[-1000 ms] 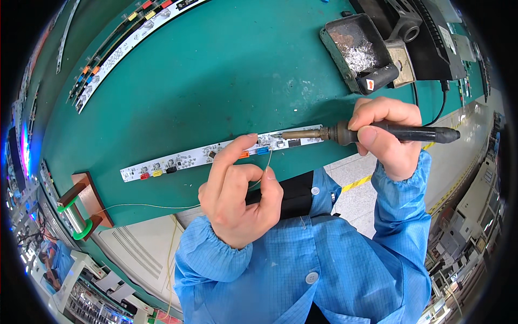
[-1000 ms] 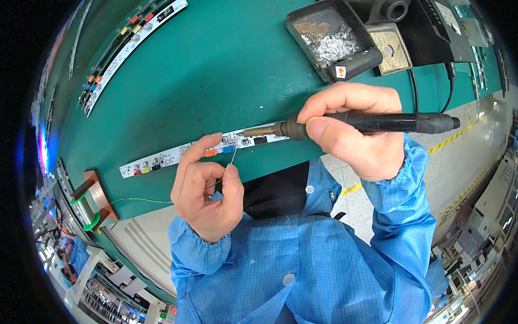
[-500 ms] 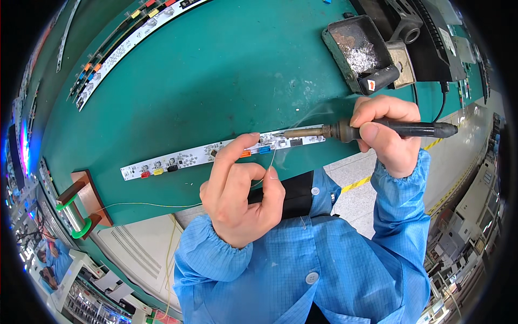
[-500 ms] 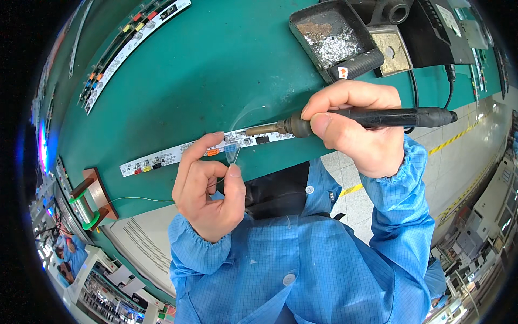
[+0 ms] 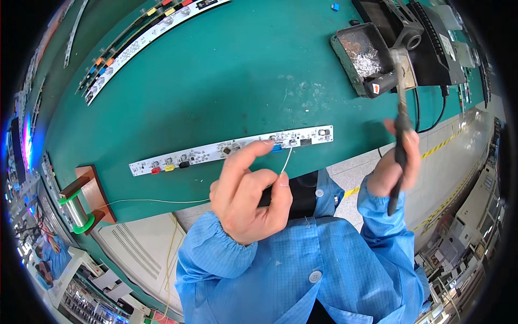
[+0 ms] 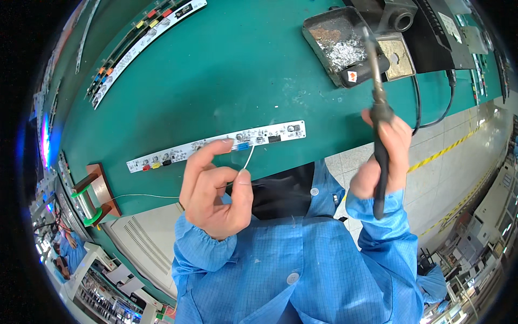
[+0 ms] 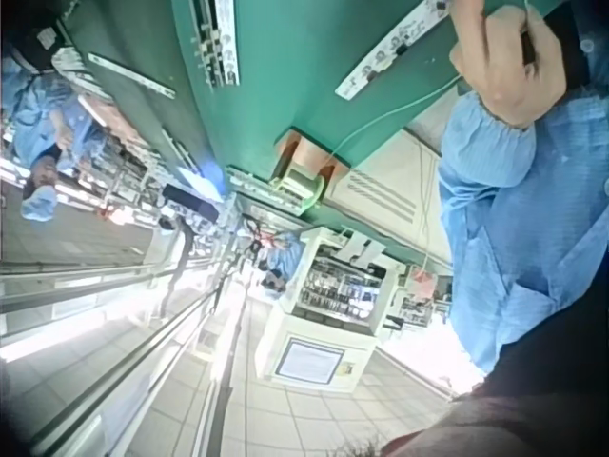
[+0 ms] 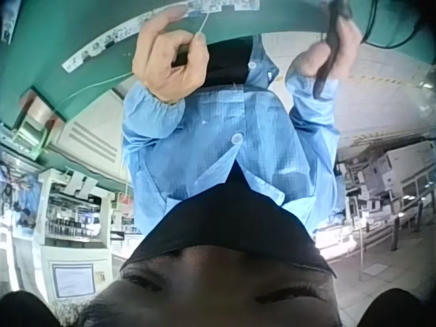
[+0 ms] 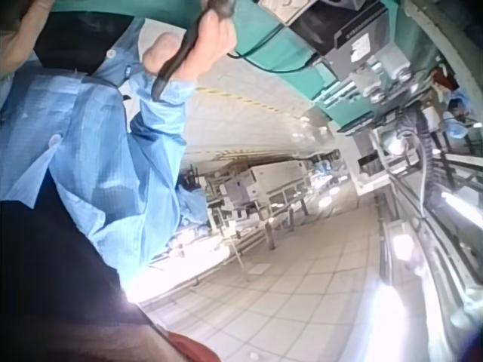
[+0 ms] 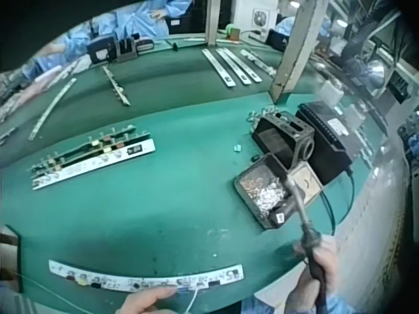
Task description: Soldering electronic components onto long LED light strips at a workbench.
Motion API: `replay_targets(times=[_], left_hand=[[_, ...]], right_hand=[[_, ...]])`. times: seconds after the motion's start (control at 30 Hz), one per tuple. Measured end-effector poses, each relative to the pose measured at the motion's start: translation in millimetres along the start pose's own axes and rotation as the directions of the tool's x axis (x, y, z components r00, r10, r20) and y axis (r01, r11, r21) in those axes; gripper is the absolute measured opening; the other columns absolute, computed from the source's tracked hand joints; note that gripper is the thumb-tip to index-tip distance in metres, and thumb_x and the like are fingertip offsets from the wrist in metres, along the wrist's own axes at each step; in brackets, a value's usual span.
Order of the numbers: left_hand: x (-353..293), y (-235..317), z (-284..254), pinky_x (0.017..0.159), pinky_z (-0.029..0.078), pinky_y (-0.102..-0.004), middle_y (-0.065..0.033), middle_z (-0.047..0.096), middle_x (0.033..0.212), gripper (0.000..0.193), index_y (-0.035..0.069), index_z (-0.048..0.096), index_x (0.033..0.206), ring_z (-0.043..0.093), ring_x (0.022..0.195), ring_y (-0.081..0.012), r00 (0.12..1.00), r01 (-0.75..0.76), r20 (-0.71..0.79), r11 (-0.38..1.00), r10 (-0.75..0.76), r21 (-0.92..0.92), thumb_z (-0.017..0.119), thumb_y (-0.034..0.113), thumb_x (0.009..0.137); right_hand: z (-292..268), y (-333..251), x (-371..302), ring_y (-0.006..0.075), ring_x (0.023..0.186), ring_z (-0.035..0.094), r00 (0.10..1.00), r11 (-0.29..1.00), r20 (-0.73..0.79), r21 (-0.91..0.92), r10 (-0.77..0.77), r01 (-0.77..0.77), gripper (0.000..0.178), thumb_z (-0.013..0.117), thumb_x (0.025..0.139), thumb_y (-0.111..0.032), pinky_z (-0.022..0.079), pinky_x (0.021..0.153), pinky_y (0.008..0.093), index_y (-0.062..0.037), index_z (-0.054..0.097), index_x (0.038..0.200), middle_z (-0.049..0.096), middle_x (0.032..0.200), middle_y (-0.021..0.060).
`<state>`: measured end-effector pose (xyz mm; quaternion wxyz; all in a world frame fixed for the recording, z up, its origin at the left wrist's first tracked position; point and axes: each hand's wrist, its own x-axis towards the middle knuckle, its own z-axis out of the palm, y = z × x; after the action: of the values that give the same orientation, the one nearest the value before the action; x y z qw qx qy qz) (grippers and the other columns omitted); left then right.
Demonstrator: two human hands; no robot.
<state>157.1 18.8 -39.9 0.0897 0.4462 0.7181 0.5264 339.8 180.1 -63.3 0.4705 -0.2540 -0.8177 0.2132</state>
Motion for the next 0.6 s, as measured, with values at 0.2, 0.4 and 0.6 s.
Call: replay_targets(times=[0.2,0.4,0.6], left_hand=[[-2.6,-1.8,0.1,0.053,0.050,-0.0280,-0.0149,0.067,0.098,0.016,0.001,0.068,0.078,0.065,0.067,-0.0238,0.990,-0.140,0.037,0.988,0.137,0.070,0.075,-0.003,0.065],[-4.6,3.1,-2.7,0.064,0.051,-0.0332,-0.0117,0.066,0.100,0.031,0.004,0.069,0.088,0.061,0.075,-0.0269,0.972,-0.234,0.016,0.964,0.234,0.129,0.076,0.000,0.058],[-0.2,-12.4,-94.8,0.066,0.050,-0.0337,-0.0130,0.065,0.099,0.023,0.003,0.070,0.089,0.062,0.080,-0.0269,0.978,-0.124,-0.115,0.924,0.176,0.363,0.069,0.000,0.066]], right_hand=[[-0.7,-0.9,0.1,0.0354,0.105,0.061,0.982,0.996,0.172,-0.055,0.081,-0.073,0.041,0.048,0.095,-0.021,0.043,0.097,0.0443,0.0093,0.053,0.122,0.059,0.114,0.0268],[-0.3,-5.0,2.4,0.0323,0.106,0.061,0.973,0.984,0.148,-0.049,0.174,-0.169,0.037,0.051,0.095,-0.016,0.044,0.096,0.0408,0.0075,0.054,0.123,0.061,0.113,0.0242],[1.7,-12.7,-1.8,0.0230,0.102,0.060,0.960,0.986,0.222,-0.040,0.169,-0.165,0.036,0.050,0.096,-0.010,0.044,0.096,0.0364,0.0043,0.051,0.129,0.061,0.118,0.0250]])
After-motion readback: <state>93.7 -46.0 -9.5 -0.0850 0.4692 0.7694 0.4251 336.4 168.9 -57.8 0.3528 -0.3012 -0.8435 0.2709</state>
